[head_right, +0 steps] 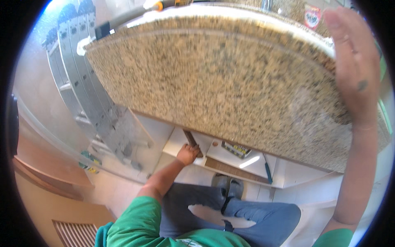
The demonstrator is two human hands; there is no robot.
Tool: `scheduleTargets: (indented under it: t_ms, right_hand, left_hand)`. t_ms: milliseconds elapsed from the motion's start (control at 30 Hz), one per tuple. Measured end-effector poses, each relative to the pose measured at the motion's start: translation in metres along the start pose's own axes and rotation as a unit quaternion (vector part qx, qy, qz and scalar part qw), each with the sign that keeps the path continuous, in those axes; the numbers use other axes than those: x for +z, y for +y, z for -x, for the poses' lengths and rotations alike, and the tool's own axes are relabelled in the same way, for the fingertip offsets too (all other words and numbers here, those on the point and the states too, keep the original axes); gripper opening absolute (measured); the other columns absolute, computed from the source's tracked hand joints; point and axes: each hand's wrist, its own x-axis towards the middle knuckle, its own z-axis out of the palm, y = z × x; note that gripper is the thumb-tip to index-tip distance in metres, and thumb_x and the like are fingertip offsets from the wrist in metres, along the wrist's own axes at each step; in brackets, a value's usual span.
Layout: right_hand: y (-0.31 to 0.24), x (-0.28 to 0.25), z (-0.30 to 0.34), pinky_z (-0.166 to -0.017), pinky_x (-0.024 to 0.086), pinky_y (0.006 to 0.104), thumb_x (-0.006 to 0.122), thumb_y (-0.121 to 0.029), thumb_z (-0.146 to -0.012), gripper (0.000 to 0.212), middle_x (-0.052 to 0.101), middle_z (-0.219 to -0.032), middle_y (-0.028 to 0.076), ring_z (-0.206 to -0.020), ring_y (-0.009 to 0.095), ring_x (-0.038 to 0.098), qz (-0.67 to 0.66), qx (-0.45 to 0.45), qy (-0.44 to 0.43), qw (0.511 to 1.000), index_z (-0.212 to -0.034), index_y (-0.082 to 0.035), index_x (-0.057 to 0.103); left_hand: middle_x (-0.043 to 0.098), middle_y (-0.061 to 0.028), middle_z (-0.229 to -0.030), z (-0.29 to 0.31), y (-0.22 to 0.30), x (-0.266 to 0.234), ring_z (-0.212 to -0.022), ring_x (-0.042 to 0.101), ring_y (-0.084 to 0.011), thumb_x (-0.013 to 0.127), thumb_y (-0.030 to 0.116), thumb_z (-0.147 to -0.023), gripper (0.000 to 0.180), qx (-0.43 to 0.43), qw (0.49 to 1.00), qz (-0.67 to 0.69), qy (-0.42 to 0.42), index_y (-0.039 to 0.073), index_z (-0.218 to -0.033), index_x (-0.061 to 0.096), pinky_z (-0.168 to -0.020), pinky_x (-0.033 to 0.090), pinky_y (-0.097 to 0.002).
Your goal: The person installs a curved wooden trim piece under a granite countertop. They position the trim, use a screwdriver to fasten it, and then apply a finishing sealant along the trim edge.
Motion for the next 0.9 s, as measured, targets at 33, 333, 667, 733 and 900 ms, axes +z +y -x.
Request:
scheduleTargets:
  t_ms: [33, 333, 667, 733, 900]
  right_hand:
    - [-0.001, -0.007, -0.008, -0.102, 0.046, 0.0394, 0.055, -0.03, -0.108, 0.035, 0.068, -0.116, 0.016, -0.114, 0.031, 0.063, 0.008, -0.028, -0.005, 1.0, -0.107, 0.002, 0.068]
    - [-0.013, -0.021, -0.02, -0.1, 0.045, 0.0411, 0.059, -0.026, -0.105, 0.03, 0.064, -0.102, 0.018, -0.11, 0.036, 0.058, 0.012, -0.029, -0.008, 0.999, -0.098, 0.003, 0.064]
    - [-0.022, -0.023, -0.023, -0.097, 0.045, 0.0412, 0.059, -0.021, -0.104, 0.027, 0.06, -0.098, 0.018, -0.105, 0.035, 0.056, -0.015, -0.002, -0.012, 1.0, -0.095, 0.004, 0.061]
    - [-0.019, -0.026, -0.022, -0.098, 0.045, 0.0411, 0.059, -0.021, -0.104, 0.026, 0.061, -0.099, 0.017, -0.105, 0.035, 0.056, -0.025, -0.017, 0.009, 1.0, -0.096, 0.004, 0.061]
    - [-0.054, -0.054, 0.015, -0.09, 0.047, 0.0399, 0.06, -0.014, -0.102, 0.017, 0.061, -0.096, 0.014, -0.1, 0.03, 0.058, -0.144, 0.036, 0.038, 0.988, -0.094, 0.0, 0.063]
  left_hand:
    - [0.062, -0.006, -0.141, -0.005, 0.005, 0.018, -0.124, 0.058, -0.0281, 0.061, 0.022, -0.088, 0.041, -0.024, 1.0, 0.013, 0.002, 0.013, -0.127, 0.068, -0.104, 0.044, -0.0486]
    - [0.045, -0.0098, -0.16, -0.001, 0.003, 0.037, -0.148, 0.039, -0.0299, 0.06, 0.024, -0.097, 0.051, -0.107, 0.976, 0.033, -0.187, 0.011, -0.146, 0.054, -0.125, 0.028, -0.0465]
    - [0.072, -0.0197, -0.09, 0.004, 0.054, -0.077, -0.092, 0.07, -0.0385, 0.057, 0.046, -0.097, 0.046, -0.105, 0.945, 0.247, -0.188, 0.003, -0.103, 0.073, -0.087, 0.053, -0.0495]
    - [0.072, -0.019, -0.082, 0.016, 0.069, -0.095, -0.086, 0.071, -0.0393, 0.056, 0.045, -0.099, 0.045, -0.114, 0.93, 0.305, -0.17, 0.003, -0.1, 0.072, -0.083, 0.054, -0.0502]
    - [0.073, -0.0164, -0.088, 0.089, 0.078, -0.097, -0.091, 0.071, -0.0376, 0.06, 0.039, -0.099, 0.038, -0.156, 0.875, 0.392, -0.238, 0.005, -0.116, 0.069, -0.085, 0.054, -0.0478]
